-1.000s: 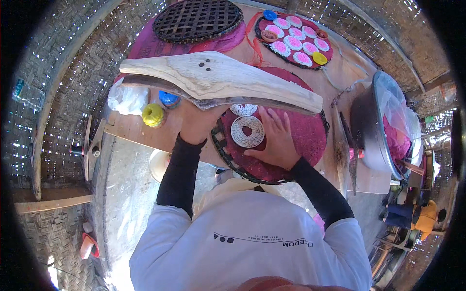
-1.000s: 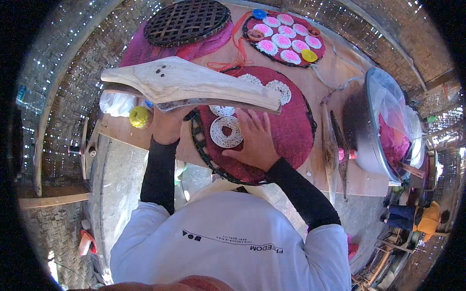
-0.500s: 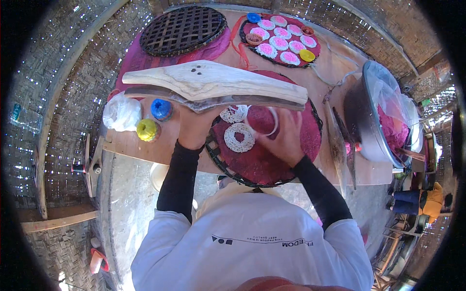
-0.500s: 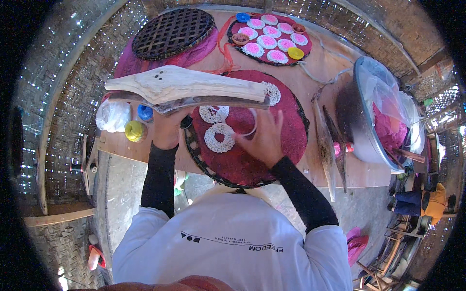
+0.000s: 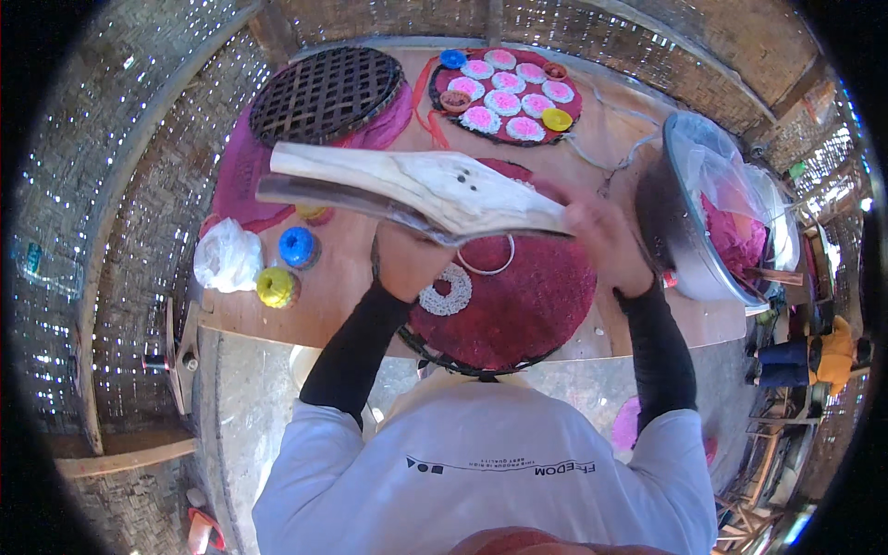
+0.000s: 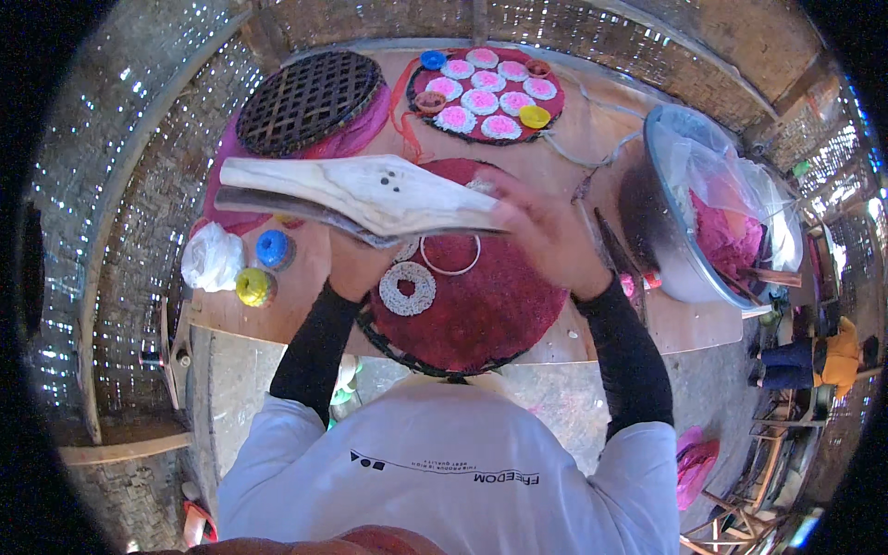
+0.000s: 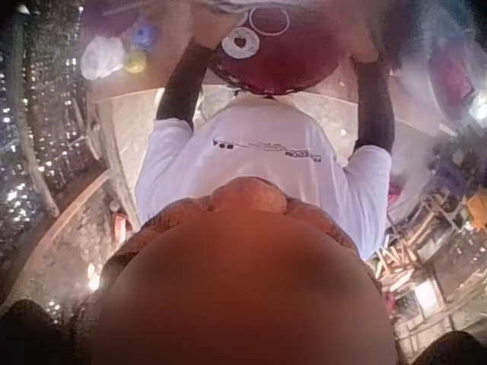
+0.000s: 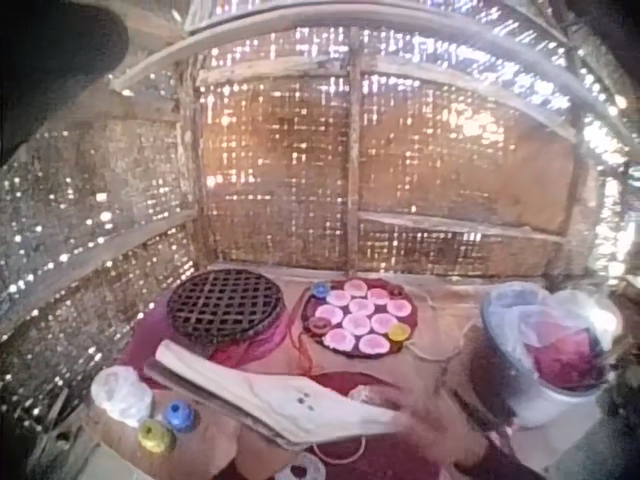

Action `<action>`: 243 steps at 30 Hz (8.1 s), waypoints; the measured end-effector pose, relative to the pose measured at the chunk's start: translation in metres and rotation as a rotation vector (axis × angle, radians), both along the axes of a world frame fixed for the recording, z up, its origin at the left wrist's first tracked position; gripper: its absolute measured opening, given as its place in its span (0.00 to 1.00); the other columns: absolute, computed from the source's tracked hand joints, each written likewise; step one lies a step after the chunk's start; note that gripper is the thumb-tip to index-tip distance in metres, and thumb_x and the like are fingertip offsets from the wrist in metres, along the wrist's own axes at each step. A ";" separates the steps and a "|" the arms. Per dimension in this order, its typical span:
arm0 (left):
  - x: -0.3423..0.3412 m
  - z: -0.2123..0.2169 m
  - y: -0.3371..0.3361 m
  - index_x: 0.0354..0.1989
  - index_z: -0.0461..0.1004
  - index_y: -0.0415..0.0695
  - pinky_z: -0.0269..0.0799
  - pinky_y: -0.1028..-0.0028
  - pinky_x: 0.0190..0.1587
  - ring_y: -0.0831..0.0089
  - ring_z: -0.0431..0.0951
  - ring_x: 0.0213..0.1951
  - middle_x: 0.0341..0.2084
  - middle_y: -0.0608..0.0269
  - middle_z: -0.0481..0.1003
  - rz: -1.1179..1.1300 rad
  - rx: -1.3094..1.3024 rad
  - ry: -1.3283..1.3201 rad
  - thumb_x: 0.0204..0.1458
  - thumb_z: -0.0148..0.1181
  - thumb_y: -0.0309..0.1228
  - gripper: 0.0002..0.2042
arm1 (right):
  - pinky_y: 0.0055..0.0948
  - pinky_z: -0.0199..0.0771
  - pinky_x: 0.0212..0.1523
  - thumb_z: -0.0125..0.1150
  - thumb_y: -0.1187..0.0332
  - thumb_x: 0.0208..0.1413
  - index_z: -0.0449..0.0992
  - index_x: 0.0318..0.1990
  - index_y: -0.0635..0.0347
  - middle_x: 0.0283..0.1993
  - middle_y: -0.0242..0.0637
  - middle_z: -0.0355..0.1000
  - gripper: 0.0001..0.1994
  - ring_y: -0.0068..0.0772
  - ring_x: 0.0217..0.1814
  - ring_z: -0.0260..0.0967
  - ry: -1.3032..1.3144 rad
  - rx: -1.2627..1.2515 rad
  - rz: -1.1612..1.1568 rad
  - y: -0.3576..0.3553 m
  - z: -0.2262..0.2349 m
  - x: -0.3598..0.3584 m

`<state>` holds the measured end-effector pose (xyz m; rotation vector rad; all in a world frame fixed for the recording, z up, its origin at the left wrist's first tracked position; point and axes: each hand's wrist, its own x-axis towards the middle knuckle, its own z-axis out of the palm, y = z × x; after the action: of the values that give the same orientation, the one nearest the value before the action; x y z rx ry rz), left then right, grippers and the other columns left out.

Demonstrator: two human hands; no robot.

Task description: The person prepares traditional snacks by stuffing dough into a wooden mold, pressing it to form shapes on a tray, and decorating them with pink dough using a thin tool.

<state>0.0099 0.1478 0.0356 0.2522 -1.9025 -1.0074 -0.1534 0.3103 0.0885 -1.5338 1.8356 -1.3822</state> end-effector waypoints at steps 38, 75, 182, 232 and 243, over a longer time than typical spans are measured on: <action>-0.072 0.066 0.017 0.40 0.62 0.42 0.70 0.72 0.32 0.69 0.71 0.30 0.30 0.61 0.67 -0.861 0.633 0.257 0.46 0.55 0.44 0.20 | 0.33 0.70 0.38 0.50 0.55 0.52 0.73 0.32 0.58 0.29 0.36 0.73 0.15 0.32 0.32 0.70 -0.615 -0.396 -0.282 0.066 0.028 -0.052; -0.161 0.081 0.119 0.33 0.58 0.43 0.66 0.71 0.23 0.68 0.68 0.24 0.25 0.59 0.61 0.486 -0.936 0.306 0.46 0.50 0.55 0.25 | 0.42 0.65 0.31 0.44 0.65 0.52 0.73 0.32 0.65 0.26 0.53 0.70 0.14 0.50 0.27 0.69 0.406 0.910 0.074 0.282 -0.041 -0.273; -0.154 0.084 0.090 0.41 0.70 0.44 0.63 0.66 0.47 0.61 0.69 0.45 0.39 0.59 0.72 0.254 -0.443 0.093 0.45 0.56 0.31 0.13 | 0.35 0.65 0.19 0.56 0.66 0.49 0.73 0.40 0.56 0.25 0.41 0.71 0.11 0.41 0.20 0.69 0.735 -0.169 -0.922 0.144 0.041 -0.013; -0.050 0.051 -0.040 0.36 0.72 0.49 0.65 0.67 0.43 0.67 0.68 0.43 0.41 0.64 0.68 -0.949 1.194 0.283 0.41 0.54 0.22 0.12 | 0.21 0.58 0.14 0.34 0.35 0.50 0.55 0.56 0.55 0.33 0.41 0.64 0.36 0.25 0.18 0.56 -1.828 -0.163 0.558 0.018 0.011 0.069; -0.009 0.038 0.005 0.29 0.74 0.46 0.68 0.66 0.34 0.62 0.74 0.29 0.25 0.61 0.74 0.132 -0.520 -0.189 0.32 0.65 0.42 0.16 | 0.14 0.56 0.16 0.37 0.55 0.59 0.46 0.60 0.56 0.29 0.29 0.59 0.25 0.15 0.20 0.54 -0.600 -0.265 -0.217 0.055 0.014 0.024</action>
<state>0.0011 0.1530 0.0735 0.1686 -2.2126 -0.3872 -0.1293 0.3656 0.1028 -0.8825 1.5083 -1.9846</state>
